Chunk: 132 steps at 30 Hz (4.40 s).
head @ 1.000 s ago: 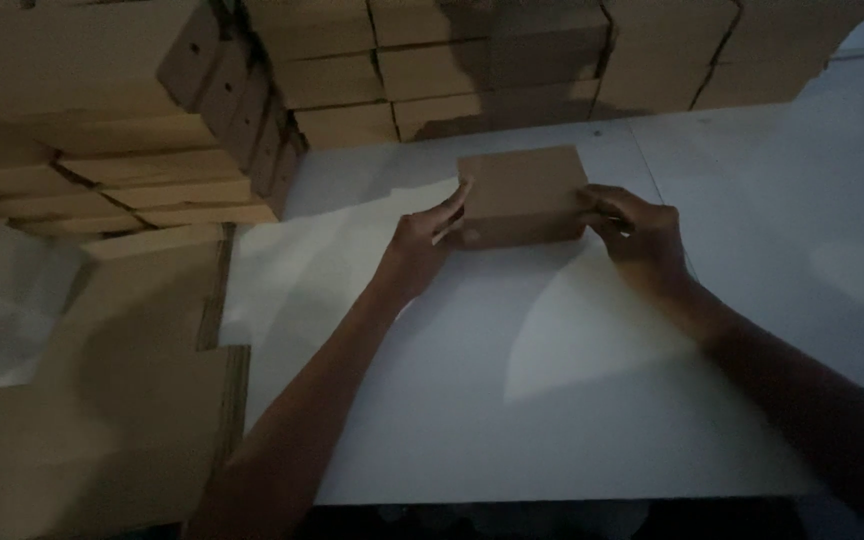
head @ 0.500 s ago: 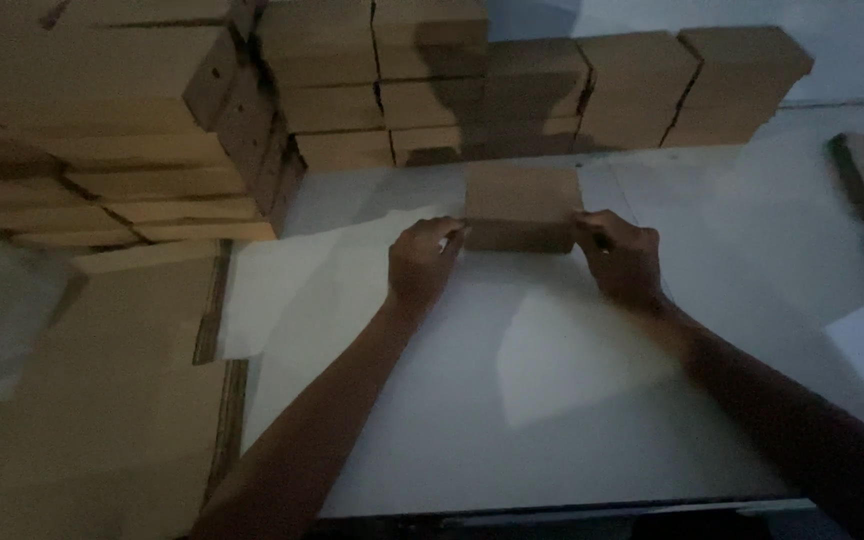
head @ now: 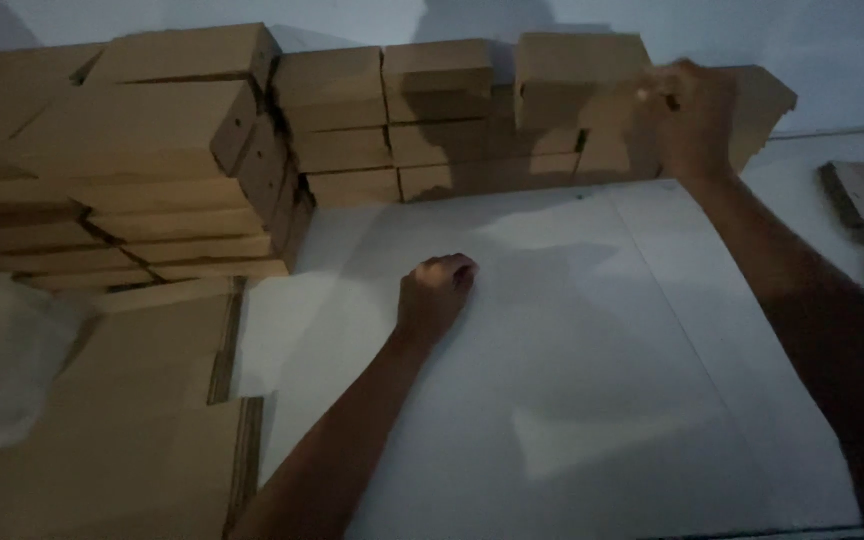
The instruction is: The person folds two cardboard boxes by hand on a white table, tucking in the side flaps and closing the top lids before placing the completed boxes onto a stack.
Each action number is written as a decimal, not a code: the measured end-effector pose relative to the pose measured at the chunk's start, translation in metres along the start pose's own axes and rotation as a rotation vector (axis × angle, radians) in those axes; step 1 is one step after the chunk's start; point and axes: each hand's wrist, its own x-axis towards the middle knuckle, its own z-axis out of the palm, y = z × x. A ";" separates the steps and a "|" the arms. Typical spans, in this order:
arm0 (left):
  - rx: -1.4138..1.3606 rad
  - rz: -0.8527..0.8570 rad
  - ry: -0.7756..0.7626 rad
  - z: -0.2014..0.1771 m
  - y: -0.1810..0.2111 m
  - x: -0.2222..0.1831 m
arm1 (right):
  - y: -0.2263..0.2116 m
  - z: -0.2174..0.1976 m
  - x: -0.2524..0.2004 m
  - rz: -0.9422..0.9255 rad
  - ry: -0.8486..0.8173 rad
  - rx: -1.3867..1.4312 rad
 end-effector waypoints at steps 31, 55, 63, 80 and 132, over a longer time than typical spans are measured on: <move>1.516 -1.159 0.218 0.113 -0.031 0.027 | -0.201 0.030 0.072 0.290 -0.625 -0.461; -0.043 -0.322 -0.438 -0.016 0.003 0.005 | -0.562 0.160 -0.086 -0.262 -1.008 0.215; -0.034 -0.245 -0.327 -0.003 -0.007 0.000 | -0.528 0.186 -0.036 0.008 -1.203 0.705; -0.044 -0.240 -0.285 0.012 -0.061 -0.010 | -0.259 0.039 0.063 0.006 -0.132 1.043; 0.100 0.069 -0.854 -0.037 0.123 0.004 | -0.106 -0.040 -0.160 0.487 -1.080 -0.418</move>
